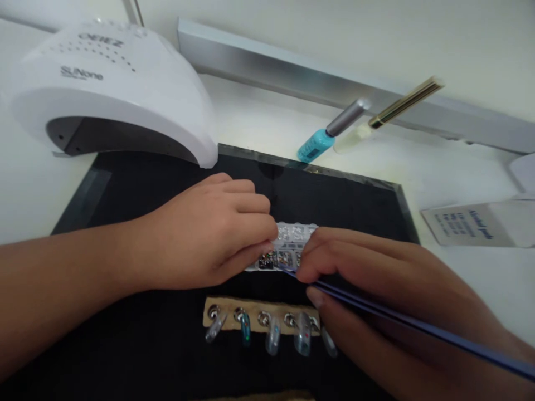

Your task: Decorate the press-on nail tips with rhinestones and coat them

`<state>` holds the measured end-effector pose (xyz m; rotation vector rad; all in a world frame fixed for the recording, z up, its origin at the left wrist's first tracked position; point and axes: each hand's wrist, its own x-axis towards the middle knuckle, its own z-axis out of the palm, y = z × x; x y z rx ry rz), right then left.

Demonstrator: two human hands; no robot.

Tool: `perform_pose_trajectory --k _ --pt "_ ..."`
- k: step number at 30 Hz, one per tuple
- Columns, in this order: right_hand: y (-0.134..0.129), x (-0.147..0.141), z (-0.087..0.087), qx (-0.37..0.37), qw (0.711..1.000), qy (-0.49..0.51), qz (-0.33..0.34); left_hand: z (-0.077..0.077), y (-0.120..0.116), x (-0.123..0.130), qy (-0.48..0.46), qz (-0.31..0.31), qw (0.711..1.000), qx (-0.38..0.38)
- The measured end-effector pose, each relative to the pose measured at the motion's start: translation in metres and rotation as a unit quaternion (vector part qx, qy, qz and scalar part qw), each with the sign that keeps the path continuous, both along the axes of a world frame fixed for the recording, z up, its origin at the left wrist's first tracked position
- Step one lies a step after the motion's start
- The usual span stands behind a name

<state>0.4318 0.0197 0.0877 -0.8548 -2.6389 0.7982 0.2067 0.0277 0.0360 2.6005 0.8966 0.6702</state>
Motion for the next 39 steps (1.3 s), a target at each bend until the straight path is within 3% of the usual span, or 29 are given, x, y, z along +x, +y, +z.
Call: perform_pose_trajectory --k 39 --pt "0.0028 -0.0002 -0.0036 -0.008 1.000 0.013 -0.007 0.0014 -0.0003 0.0001 -0.006 -0.003 1.000 -0.011"
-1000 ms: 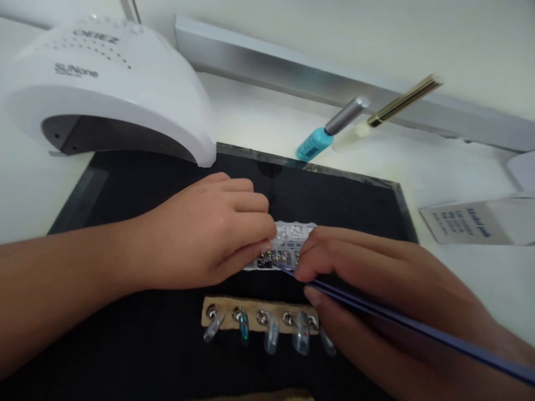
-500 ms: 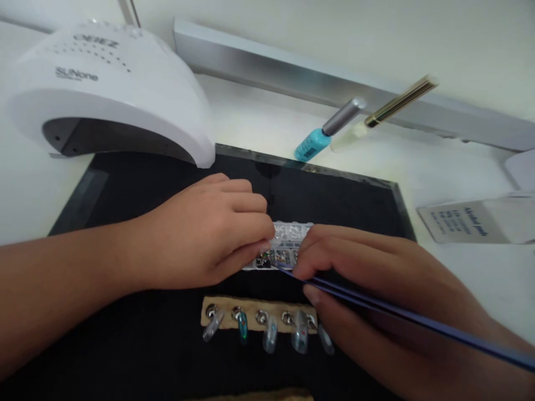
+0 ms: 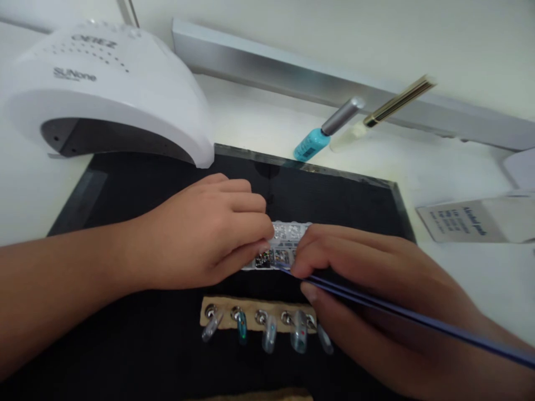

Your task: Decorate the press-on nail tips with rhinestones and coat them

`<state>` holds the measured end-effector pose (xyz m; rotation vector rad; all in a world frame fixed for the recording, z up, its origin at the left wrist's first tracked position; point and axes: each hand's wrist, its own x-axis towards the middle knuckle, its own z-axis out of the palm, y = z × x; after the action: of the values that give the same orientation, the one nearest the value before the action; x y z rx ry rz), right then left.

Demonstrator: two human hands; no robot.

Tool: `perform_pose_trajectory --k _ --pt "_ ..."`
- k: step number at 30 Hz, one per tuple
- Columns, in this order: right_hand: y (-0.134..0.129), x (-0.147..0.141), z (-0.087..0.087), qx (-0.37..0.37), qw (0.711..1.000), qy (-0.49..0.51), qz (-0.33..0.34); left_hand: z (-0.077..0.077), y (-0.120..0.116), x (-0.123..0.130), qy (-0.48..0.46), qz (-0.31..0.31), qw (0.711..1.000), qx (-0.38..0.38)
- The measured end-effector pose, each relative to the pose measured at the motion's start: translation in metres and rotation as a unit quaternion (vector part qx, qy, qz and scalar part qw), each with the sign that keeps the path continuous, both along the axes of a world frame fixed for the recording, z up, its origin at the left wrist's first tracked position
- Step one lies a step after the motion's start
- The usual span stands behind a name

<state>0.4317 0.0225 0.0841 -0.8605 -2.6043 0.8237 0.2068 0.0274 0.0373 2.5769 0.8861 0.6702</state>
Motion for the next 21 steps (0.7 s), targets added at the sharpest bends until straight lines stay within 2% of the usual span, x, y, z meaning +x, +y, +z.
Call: perform_pose_trajectory --k 21 --pt "0.0008 -0.0012 0.0022 0.008 1.000 -0.006 -0.003 0.0011 0.0003 0.0005 0.001 -0.002 1.000 0.002"
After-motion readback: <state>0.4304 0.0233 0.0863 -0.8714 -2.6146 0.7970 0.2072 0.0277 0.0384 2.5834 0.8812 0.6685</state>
